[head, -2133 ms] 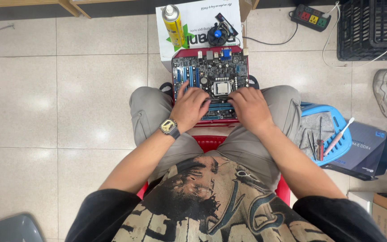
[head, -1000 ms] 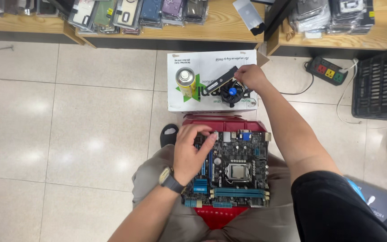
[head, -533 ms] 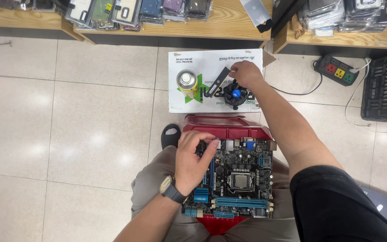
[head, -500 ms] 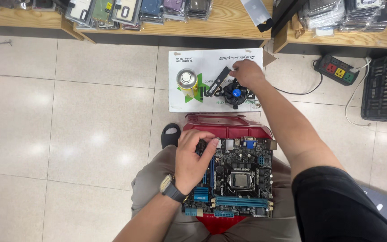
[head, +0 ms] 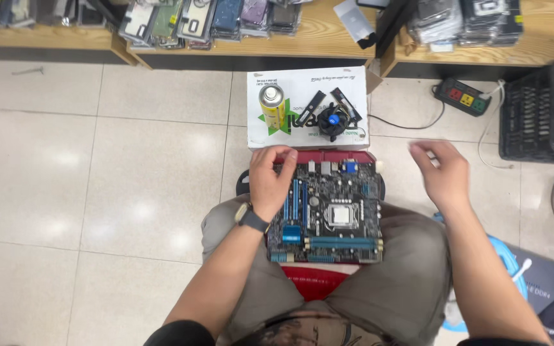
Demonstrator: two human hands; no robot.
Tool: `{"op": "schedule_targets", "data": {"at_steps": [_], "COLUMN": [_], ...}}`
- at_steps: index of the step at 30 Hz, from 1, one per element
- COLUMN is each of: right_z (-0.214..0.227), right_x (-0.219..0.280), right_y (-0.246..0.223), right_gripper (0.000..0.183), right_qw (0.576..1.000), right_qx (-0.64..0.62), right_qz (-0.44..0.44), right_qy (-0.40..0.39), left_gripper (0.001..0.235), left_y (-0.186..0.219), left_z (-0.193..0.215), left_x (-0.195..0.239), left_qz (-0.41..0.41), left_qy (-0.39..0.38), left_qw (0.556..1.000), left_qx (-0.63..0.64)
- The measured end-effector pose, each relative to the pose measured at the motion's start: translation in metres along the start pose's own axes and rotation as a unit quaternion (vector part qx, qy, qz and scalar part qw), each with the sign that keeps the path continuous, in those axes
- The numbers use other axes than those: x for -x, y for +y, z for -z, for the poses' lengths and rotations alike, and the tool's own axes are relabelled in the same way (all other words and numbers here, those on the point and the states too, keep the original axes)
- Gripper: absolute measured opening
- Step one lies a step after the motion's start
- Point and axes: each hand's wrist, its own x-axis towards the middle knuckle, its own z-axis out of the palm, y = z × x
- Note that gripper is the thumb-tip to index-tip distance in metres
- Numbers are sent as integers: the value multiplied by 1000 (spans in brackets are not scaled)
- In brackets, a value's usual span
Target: The person removes a CPU fan from a motherboard and places it on a nearby box. The person then uses a screwdriver to remove screws from the motherboard and continues to manipulate the components.
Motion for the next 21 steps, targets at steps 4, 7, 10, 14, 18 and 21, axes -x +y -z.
{"op": "schedule_targets", "data": {"at_steps": [4,7,10,14,18,21], "right_z": [49,60,64,59,64,58], "right_x": [133,210,257,300,326,335], "right_y": [9,-46,-72,-53,-22,42], "right_gripper": [29,36,68,85,73,64], "right_qw": [989,991,985,991,999,995], "right_qx": [17,-22,38,23,-27,-67], "right_qz": [-144,-126,-161,-113,-32,-25], "right_qy": [35,33,-40,-65,-13,72], "left_gripper": [21,15,29,45,48,56], "left_y": [-2,2,-6,-28,-14,-16], "left_z": [6,9,5,-1,4,9], "left_x": [10,15,27,46,63,69], "left_qz": [-69,-83,-9,-79,-205,-192], "left_qy": [39,36,-40,-82,-87,-114], "left_qw": [996,995,995,976,961,956], "left_qx": [-50,-46,-96,-187,-164,-192]}}
